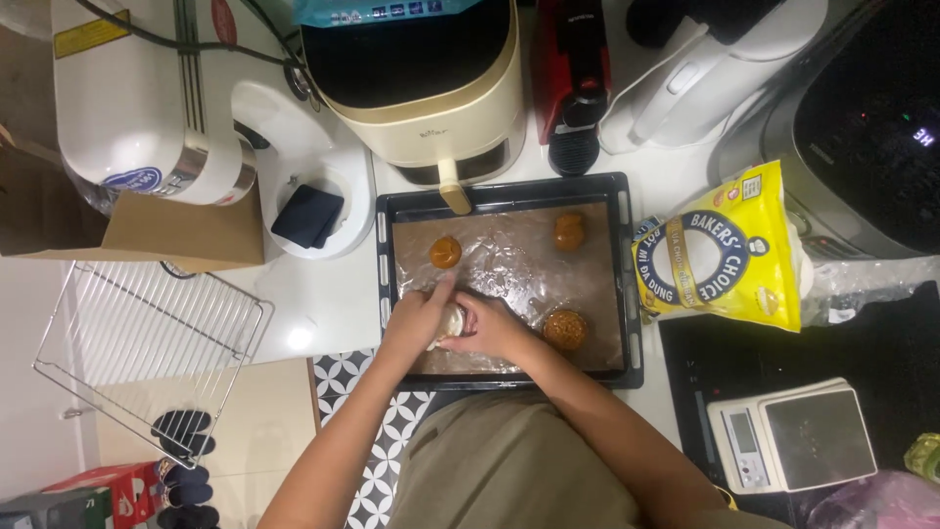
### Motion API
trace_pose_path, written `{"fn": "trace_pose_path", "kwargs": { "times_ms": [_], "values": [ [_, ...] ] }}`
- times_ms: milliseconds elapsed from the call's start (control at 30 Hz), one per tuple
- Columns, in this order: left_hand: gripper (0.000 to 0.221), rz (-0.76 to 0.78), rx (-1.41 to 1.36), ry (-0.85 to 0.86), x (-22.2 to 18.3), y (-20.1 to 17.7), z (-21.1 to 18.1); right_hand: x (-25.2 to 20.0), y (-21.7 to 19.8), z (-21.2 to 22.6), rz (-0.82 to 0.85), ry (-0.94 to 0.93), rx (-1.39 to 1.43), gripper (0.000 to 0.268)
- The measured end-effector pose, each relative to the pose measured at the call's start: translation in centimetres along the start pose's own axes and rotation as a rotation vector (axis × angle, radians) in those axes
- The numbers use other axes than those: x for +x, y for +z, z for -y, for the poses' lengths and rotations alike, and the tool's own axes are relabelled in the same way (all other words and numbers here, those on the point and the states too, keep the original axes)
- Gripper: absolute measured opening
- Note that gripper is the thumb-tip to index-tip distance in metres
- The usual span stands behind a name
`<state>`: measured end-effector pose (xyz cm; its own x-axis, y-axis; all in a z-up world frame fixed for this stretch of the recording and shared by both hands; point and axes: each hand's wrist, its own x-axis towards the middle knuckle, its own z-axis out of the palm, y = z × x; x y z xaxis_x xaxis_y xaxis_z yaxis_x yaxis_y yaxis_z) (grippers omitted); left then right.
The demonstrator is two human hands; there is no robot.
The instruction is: Preparing and molding mooncake pastries using a mold on a baking tray.
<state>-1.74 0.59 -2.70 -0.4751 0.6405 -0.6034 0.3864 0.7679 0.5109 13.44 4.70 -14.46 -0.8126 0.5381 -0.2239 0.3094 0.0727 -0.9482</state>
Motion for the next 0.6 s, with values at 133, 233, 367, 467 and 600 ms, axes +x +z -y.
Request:
{"fn": "trace_pose_path", "kwargs": {
  "times_ms": [133, 233, 367, 467, 600],
  "values": [
    [0.074, -0.033, 0.060, -0.052, -0.4, 0.6, -0.6, 0.1, -0.1, 0.1, 0.003, 0.004, -0.020, 0.090],
    [0.073, -0.103, 0.074, -0.041, -0.1, 1.4, 0.3, 0.1, 0.3, -0.8, -0.035, -0.045, -0.006, 0.089],
    [0.062, -0.206, 0.039, 0.036, 0.2, 2.3, 1.4, 0.4, 1.3, -2.7, -0.073, -0.071, -0.003, 0.093],
    [0.057, -0.230, 0.048, 0.058, -0.1, 2.1, 1.0, 0.4, 1.2, -2.3, -0.081, -0.073, -0.005, 0.093],
    [0.054, -0.258, 0.073, 0.091, 0.1, 2.5, 1.5, 0.6, 1.6, -3.5, -0.089, -0.115, -0.006, 0.092]
  ]
}}
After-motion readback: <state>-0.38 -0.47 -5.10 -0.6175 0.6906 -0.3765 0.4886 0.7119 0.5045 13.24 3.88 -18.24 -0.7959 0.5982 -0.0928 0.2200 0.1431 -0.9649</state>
